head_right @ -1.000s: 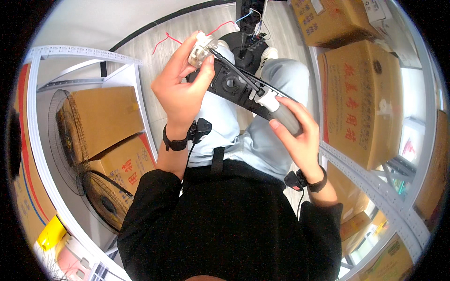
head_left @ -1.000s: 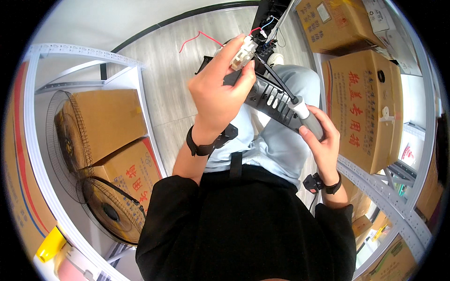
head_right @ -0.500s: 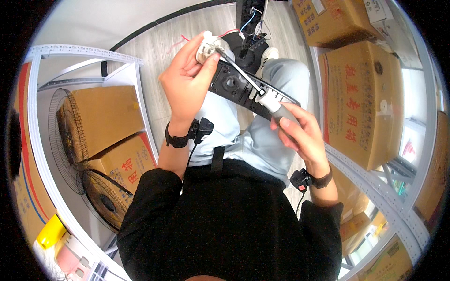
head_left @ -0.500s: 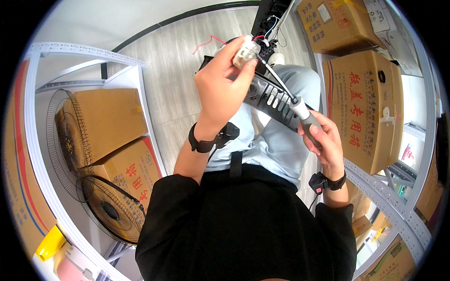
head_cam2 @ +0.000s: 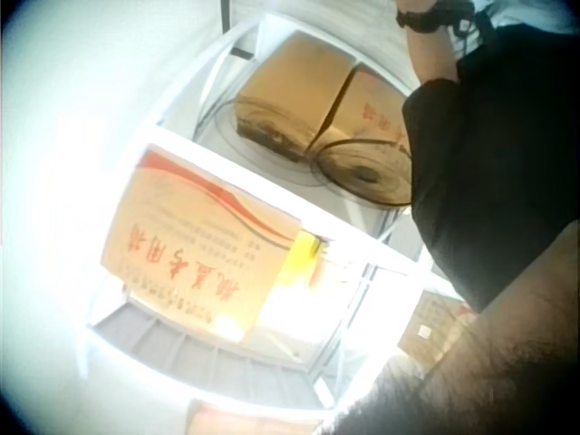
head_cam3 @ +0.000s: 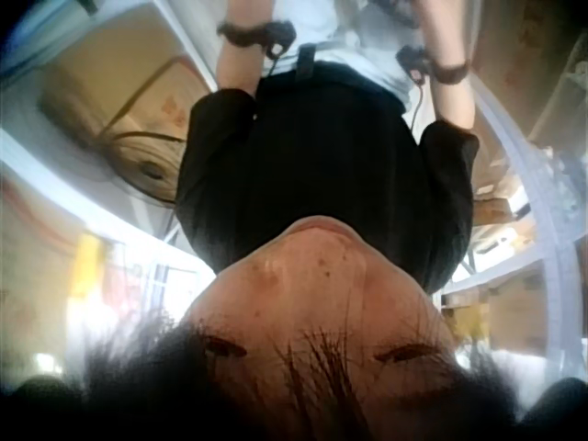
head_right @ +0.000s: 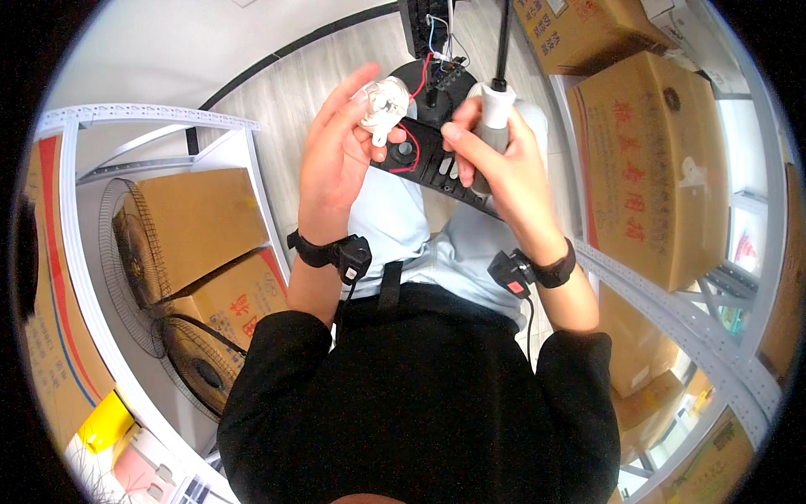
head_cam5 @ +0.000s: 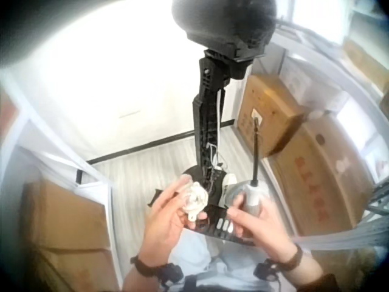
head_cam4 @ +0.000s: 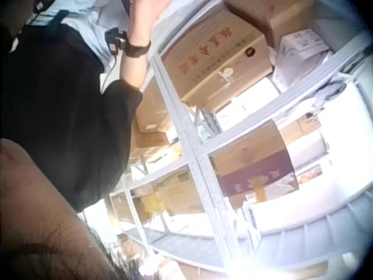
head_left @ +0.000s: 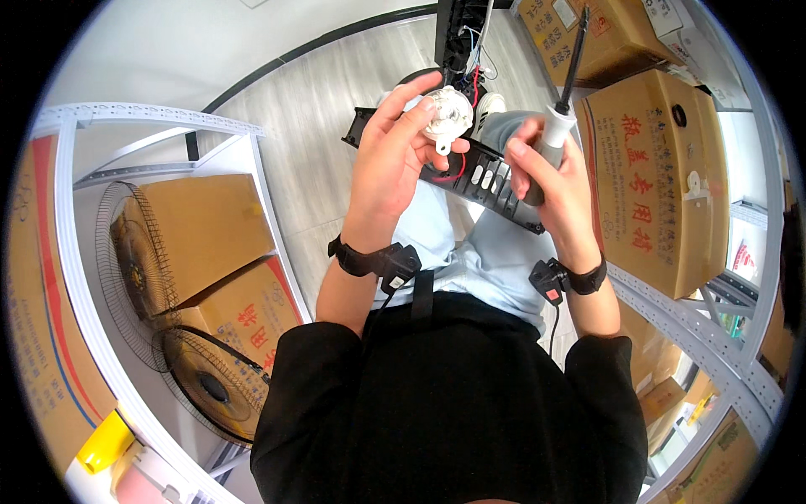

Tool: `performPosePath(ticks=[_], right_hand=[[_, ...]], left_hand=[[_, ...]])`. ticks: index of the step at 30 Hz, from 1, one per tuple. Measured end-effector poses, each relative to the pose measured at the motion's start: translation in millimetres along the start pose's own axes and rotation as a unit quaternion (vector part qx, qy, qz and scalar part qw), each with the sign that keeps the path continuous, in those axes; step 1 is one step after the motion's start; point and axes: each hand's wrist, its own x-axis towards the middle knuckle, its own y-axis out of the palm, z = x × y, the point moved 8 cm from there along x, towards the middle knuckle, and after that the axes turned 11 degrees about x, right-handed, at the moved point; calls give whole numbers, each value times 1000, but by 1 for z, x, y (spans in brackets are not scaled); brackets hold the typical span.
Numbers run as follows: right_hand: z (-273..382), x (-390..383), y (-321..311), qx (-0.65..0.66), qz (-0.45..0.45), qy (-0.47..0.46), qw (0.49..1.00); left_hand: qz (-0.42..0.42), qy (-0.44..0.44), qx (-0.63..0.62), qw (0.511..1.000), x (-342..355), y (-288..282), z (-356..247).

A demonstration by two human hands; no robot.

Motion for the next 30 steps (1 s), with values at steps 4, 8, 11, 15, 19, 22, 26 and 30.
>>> performPosePath(ticks=[4,8,11,15,19,22,26,30], right_hand=[[-2,5,12,-7,3,-9,1000],[-3,4,21,-14,20,2,1000],[-4,3,22,-16,15,-3,1000],[-6,4,17,-24,1,-5,1000],[-6,4,14,-70,-24,-10,997],[-4,4,12,-107,-25,-24,994],[-4,5,10,-156,-3,-72,985],[-5,5,14,-114,8,-90,989]], left_hand=[[11,3,12,1000,-5,9,1],[8,-9,-2,1000,-8,13,3],[46,5,-19,999,-9,13,3],[43,43,2,998,-11,17,-3],[52,82,72,993,-15,19,-4],[49,124,107,985,-15,19,-7],[47,160,141,976,-18,18,-13],[25,196,133,971,-20,17,-15]])
